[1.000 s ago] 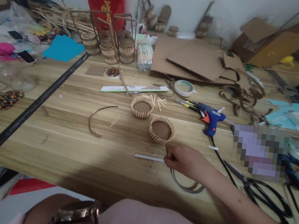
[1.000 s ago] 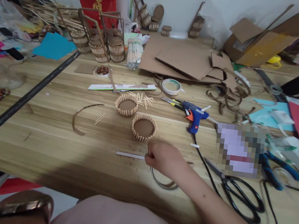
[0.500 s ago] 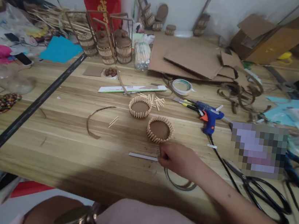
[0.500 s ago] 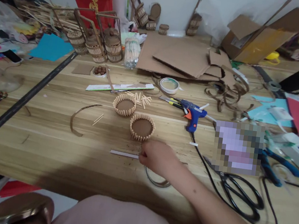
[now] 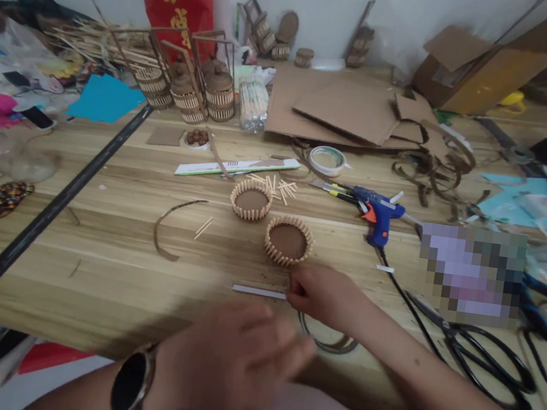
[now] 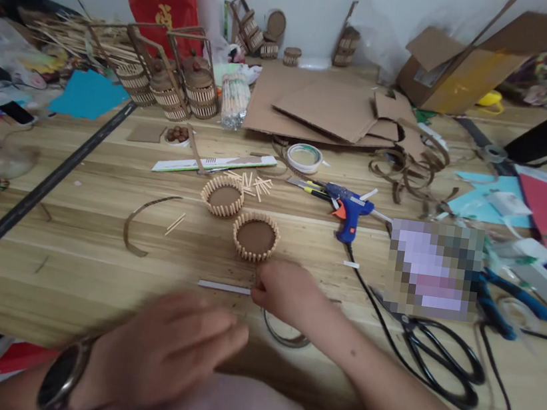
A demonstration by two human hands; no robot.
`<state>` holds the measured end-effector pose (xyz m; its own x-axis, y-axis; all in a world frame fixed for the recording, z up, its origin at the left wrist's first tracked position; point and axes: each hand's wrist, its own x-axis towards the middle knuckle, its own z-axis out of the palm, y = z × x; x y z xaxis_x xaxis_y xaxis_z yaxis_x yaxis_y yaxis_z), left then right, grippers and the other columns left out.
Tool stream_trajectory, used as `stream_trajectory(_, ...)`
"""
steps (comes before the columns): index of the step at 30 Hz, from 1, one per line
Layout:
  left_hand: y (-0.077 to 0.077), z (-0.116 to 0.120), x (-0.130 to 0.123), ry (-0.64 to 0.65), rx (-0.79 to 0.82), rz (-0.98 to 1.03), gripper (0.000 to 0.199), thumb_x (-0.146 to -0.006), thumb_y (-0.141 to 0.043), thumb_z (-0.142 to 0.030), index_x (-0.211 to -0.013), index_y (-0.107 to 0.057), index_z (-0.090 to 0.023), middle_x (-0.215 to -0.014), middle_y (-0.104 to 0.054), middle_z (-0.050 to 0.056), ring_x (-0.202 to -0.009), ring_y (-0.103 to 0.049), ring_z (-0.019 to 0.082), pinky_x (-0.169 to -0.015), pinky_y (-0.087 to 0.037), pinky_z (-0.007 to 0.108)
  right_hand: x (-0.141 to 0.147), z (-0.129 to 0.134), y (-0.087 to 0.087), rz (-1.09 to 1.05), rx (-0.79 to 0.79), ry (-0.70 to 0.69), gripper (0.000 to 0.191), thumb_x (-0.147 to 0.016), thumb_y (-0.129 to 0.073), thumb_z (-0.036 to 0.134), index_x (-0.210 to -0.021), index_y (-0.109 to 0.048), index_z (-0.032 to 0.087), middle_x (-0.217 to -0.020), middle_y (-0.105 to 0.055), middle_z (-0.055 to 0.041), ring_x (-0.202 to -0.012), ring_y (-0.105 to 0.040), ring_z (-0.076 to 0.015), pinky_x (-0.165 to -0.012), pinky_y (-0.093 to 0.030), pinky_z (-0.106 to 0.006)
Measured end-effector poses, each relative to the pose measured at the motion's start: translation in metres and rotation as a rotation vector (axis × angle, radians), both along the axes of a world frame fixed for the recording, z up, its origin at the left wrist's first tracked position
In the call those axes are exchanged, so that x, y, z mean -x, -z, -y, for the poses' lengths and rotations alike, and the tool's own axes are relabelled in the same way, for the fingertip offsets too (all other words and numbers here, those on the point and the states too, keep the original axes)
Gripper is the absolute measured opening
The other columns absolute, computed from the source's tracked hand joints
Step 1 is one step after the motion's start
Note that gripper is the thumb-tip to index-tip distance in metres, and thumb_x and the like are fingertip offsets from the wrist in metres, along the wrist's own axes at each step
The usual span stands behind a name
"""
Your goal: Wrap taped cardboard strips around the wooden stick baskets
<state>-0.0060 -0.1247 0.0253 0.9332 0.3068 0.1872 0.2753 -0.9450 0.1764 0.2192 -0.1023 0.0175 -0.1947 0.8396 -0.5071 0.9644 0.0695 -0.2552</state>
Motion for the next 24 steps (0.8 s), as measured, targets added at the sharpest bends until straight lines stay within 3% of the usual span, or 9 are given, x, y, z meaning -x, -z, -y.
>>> stream_trajectory(3,0.023,-0.021,-0.015,-0.035,-0.067,0.027,0.03,-0.101,-0.035,-0.012,-0.11,-0.063,-0.008,-0.094,-0.067,0.01,-0.086,-0.061,0.02,-0.078,-0.056,0.033,0.001,0.0,-0.001,-0.005,0.003,0.0,0.014,-0.081,-0.057,0.025,-0.077,-0.069,0.019,-0.08,-0.073,-0.0072,-0.072,-0.064,-0.0193,-0.052,-0.024,-0.027)
stream_trajectory(5,0.037,-0.026,-0.019,-0.011,-0.029,-0.06,0.027,-0.101,-0.037,-0.012,-0.104,-0.063,-0.008,-0.094,-0.067,0.01,-0.085,-0.06,0.02,-0.078,-0.055,0.034,0.001,0.0,0.0,-0.01,0.005,0.002,0.014,-0.08,-0.058,0.025,-0.076,-0.069,0.019,-0.079,-0.073,-0.0078,-0.072,-0.064,-0.02,-0.052,-0.024,-0.028)
stream_trajectory(8,0.05,-0.024,-0.021,-0.008,-0.01,-0.107,0.026,-0.102,-0.037,-0.013,-0.11,-0.061,-0.008,-0.099,-0.067,0.01,-0.089,-0.06,0.021,-0.078,-0.054,0.033,0.0,0.0,0.001,-0.026,0.006,0.008,0.014,-0.081,-0.058,0.024,-0.076,-0.07,0.018,-0.081,-0.073,-0.0086,-0.073,-0.063,-0.0208,-0.053,-0.025,-0.028)
stream_trajectory(13,0.054,-0.021,-0.025,-0.079,-0.032,-0.091,0.029,-0.102,-0.035,-0.014,-0.116,-0.06,-0.008,-0.096,-0.067,0.009,-0.085,-0.06,0.021,-0.073,-0.052,0.033,-0.009,-0.002,-0.001,-0.117,0.039,-0.013,0.021,-0.087,-0.054,0.026,-0.075,-0.069,0.018,-0.08,-0.071,-0.0068,-0.074,-0.061,-0.0188,-0.057,-0.031,-0.027)
stream_trajectory(17,0.056,-0.021,-0.026,-0.077,-0.064,-0.08,0.025,-0.101,-0.04,-0.013,-0.117,-0.059,-0.008,-0.097,-0.067,0.009,-0.085,-0.06,0.02,-0.072,-0.051,0.032,-0.022,-0.001,-0.004,-0.224,0.109,-0.018,0.034,-0.091,-0.045,0.021,-0.064,-0.064,0.018,-0.067,-0.067,-0.0019,-0.06,-0.056,-0.013,-0.057,-0.034,-0.024)
stream_trajectory(24,0.06,-0.019,-0.024,-0.082,-0.097,-0.103,0.028,-0.1,-0.04,-0.011,-0.123,-0.056,-0.008,-0.108,-0.068,0.011,-0.091,-0.061,0.021,-0.074,-0.053,0.034,-0.048,0.009,-0.008,-0.284,0.162,0.085,0.03,-0.09,-0.046,0.026,-0.064,-0.059,0.019,-0.06,-0.063,0.0012,-0.05,-0.052,-0.0108,-0.05,-0.033,-0.023)
